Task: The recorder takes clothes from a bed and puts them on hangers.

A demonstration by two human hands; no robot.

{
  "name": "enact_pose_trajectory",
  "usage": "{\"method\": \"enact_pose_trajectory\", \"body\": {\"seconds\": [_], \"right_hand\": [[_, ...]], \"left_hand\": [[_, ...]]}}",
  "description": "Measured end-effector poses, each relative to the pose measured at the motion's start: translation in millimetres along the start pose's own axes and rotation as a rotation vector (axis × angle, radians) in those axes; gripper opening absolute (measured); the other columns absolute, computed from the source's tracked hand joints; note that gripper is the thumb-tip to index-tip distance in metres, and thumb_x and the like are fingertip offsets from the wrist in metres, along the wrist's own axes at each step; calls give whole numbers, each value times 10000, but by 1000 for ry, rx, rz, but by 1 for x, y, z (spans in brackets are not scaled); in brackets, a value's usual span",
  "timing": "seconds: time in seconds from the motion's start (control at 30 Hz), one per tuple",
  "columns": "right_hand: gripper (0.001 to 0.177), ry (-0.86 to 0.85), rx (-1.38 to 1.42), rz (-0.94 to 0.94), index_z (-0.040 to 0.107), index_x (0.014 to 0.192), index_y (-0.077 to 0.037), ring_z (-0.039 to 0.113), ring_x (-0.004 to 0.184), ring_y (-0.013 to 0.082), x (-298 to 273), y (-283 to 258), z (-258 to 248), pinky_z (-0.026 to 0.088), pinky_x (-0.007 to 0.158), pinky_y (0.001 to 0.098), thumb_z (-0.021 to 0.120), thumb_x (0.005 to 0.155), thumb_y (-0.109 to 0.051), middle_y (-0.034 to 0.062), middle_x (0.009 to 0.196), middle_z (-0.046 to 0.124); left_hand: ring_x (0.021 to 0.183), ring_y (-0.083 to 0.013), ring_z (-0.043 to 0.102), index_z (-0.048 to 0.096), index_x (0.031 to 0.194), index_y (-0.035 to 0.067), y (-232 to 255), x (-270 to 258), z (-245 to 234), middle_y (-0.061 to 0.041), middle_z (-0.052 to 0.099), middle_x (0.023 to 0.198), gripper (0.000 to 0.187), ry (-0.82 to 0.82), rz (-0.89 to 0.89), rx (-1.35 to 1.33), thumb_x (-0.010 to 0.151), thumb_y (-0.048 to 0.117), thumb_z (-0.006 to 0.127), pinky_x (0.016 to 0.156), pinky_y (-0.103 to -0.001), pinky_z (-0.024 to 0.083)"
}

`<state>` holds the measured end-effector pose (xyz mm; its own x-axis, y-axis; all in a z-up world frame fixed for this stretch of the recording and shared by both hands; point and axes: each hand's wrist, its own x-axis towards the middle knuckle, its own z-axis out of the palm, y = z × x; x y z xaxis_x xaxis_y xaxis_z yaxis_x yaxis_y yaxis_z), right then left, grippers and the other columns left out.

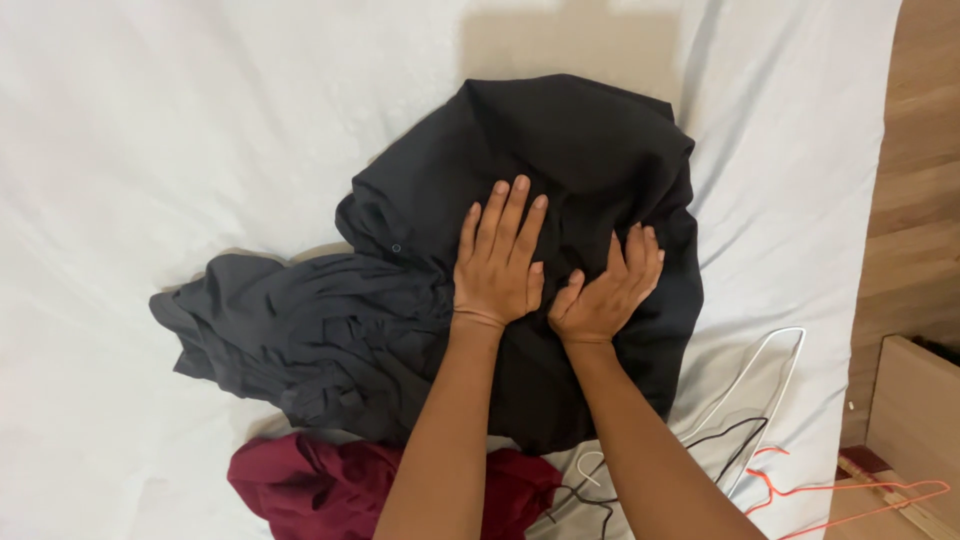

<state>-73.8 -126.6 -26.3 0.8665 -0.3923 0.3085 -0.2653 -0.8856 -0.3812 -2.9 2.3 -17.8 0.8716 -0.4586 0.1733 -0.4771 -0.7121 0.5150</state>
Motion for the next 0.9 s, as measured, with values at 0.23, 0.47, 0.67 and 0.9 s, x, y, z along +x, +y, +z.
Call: {"method": "enact_pose_trajectory", "body": {"seconds": [0.23,0.47,0.67,0.9], "right_hand": [[580,8,-34,-37,497,1389,89,361,1469,471,-3,3,3,210,1258,615,384,1035,-355,292,1500,447],[506,84,8,-83,479,1366,71,379,1470,478,-8,-1,5,235,1269,612,410,1066,-330,280,1512,443],[483,93,15,-103,467,1363,60,381,1480,484,-16,2,3,238,1274,617,416,1083,-330,276,1519,440],[473,139,16,-122,460,1402,45,391,1483,475,-23,5,4,251,1284,594,410,1107,-322,252,1527,453]], "left_hand": [[1539,-308,366,549,1478,73,-2,-2,7,-140,421,1627,551,134,18,-61,1031,334,362,1288,-486,244],[1504,-346,403,605,1304,53,-7,-6,13,-179,492,1544,439,189,47,-146,978,320,482,1274,-508,290],[1477,-364,420,591,1258,46,-3,-11,11,-196,512,1486,410,238,59,-186,946,307,540,1278,-518,304],[1487,-348,419,528,1446,46,5,-15,3,-169,501,1498,562,246,58,-160,946,301,557,1314,-516,268]]}}
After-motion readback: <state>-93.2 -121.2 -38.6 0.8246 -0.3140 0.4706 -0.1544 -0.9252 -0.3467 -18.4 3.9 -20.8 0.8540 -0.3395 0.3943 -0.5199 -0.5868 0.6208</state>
